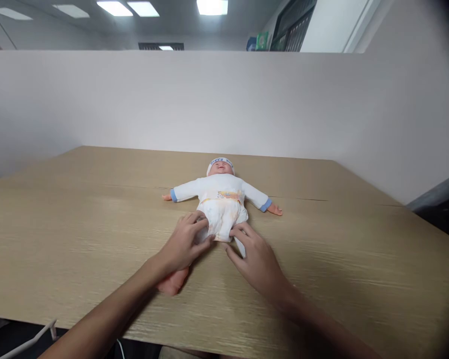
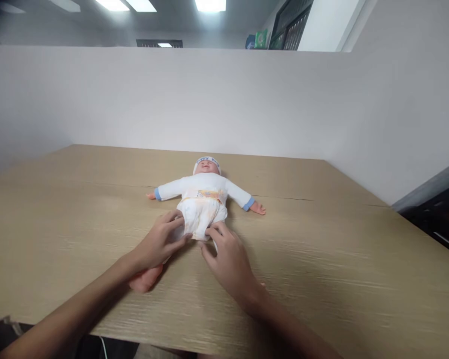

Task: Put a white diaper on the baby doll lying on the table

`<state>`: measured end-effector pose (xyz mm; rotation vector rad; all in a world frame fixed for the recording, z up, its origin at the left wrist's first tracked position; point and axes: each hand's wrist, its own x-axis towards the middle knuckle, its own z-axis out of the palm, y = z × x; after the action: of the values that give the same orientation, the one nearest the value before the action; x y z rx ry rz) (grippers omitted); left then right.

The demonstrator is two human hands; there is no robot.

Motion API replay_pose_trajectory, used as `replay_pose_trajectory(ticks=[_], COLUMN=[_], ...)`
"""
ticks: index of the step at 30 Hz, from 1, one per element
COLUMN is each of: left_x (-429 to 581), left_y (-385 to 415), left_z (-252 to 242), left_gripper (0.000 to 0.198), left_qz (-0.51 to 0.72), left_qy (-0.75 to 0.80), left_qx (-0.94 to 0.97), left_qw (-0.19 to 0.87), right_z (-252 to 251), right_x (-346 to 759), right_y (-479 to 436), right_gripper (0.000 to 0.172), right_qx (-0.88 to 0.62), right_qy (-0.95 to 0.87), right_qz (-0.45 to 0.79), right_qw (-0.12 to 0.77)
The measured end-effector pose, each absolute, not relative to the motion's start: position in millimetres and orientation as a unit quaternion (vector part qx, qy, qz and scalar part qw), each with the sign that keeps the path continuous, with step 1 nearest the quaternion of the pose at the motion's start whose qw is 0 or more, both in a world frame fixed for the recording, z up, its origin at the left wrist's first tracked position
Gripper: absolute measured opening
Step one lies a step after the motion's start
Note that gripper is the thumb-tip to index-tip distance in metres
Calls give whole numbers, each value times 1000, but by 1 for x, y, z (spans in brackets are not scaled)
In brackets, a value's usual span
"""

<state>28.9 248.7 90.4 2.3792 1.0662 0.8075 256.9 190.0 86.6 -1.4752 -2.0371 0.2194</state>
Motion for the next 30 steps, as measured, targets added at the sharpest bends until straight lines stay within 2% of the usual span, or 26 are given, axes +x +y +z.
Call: replay_pose_trajectory(ticks=[6, 10, 13, 18, 21, 25, 30], left_x=[26, 27, 29, 30, 31, 33, 32], left_y=[250, 253, 253, 254, 254, 250, 246], left_z=[90, 88, 88, 83, 75, 66, 68], left_gripper=[13, 23, 31, 28, 36, 48, 39], left_qz=[300, 299, 319, 363, 415, 449, 418], left_qy=[355, 375, 402, 420, 427, 440, 484], left_qx=[853, 839, 814, 766, 712, 665, 678], left_qw=[235, 255, 273, 325, 372, 403, 363], right_z=[88, 90, 90, 84, 81, 82, 84], right_x=[260, 260, 258, 258, 262, 267, 267], right_y=[192, 195, 197, 199, 199, 197, 195], right_gripper=[16, 19, 23, 35, 31, 31, 25], right_qx=[-536, -557, -590, -632, -632, -645, -634], right_qy=[-780, -771, -727, -645, -639, -621, -633], right_qz=[107, 122, 160, 181, 142, 156, 150], right_qw=[305, 284, 311, 389, 414, 417, 419])
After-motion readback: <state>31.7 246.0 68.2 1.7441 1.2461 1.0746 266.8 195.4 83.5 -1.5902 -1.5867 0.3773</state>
